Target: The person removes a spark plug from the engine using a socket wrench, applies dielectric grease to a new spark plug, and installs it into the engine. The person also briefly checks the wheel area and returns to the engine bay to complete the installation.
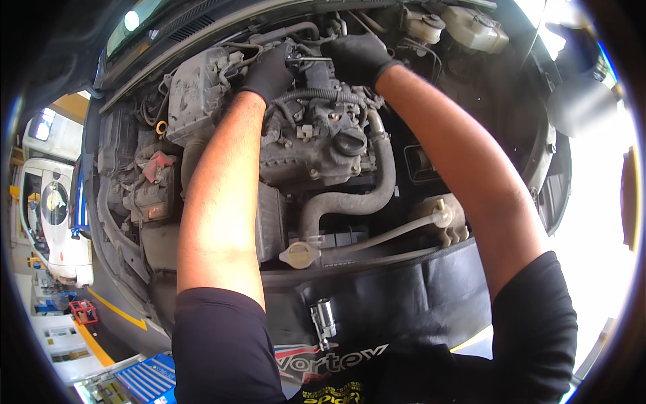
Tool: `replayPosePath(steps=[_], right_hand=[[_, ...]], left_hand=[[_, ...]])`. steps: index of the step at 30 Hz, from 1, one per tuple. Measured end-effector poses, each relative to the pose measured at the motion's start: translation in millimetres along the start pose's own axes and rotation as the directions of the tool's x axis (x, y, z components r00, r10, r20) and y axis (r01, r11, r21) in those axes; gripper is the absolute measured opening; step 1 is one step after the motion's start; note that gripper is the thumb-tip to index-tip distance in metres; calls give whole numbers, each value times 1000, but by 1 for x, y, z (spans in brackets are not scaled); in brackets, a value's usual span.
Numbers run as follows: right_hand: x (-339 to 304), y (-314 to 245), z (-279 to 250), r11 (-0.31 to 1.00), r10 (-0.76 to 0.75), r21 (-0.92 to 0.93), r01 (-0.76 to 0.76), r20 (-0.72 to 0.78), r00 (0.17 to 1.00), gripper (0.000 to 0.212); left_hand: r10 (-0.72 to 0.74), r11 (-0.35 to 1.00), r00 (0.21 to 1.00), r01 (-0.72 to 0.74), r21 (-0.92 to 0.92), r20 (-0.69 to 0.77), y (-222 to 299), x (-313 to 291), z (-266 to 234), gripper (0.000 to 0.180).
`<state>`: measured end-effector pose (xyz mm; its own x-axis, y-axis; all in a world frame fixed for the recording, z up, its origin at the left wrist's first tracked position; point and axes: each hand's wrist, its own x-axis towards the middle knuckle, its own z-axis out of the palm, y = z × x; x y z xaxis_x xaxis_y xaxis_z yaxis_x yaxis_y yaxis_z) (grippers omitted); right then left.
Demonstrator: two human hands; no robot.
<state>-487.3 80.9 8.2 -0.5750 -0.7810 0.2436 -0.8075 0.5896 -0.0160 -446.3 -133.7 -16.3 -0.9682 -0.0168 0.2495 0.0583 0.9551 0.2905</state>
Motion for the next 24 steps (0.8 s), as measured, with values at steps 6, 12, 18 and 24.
replayPosePath(steps=[6, 12, 18, 24], right_hand=[[1, -8, 3, 982, 36, 185, -24, -65, 997, 22], [8, -11, 2, 968, -192, 169, 184, 33, 981, 25], [18, -1, 3, 964, 139, -226, -138, -13, 990, 25], [23, -1, 9, 997, 69, -46, -69, -2, 998, 25]], left_hand=[[-19, 998, 998, 16, 55, 53, 0, 3, 2, 46], [21, 998, 1000, -20, 63, -23, -4, 3, 9, 42], [39, 999, 996, -38, 18, -80, -15, 9, 24, 33], [-18, 996, 1000, 17, -91, -10, -24, 10, 27, 48]])
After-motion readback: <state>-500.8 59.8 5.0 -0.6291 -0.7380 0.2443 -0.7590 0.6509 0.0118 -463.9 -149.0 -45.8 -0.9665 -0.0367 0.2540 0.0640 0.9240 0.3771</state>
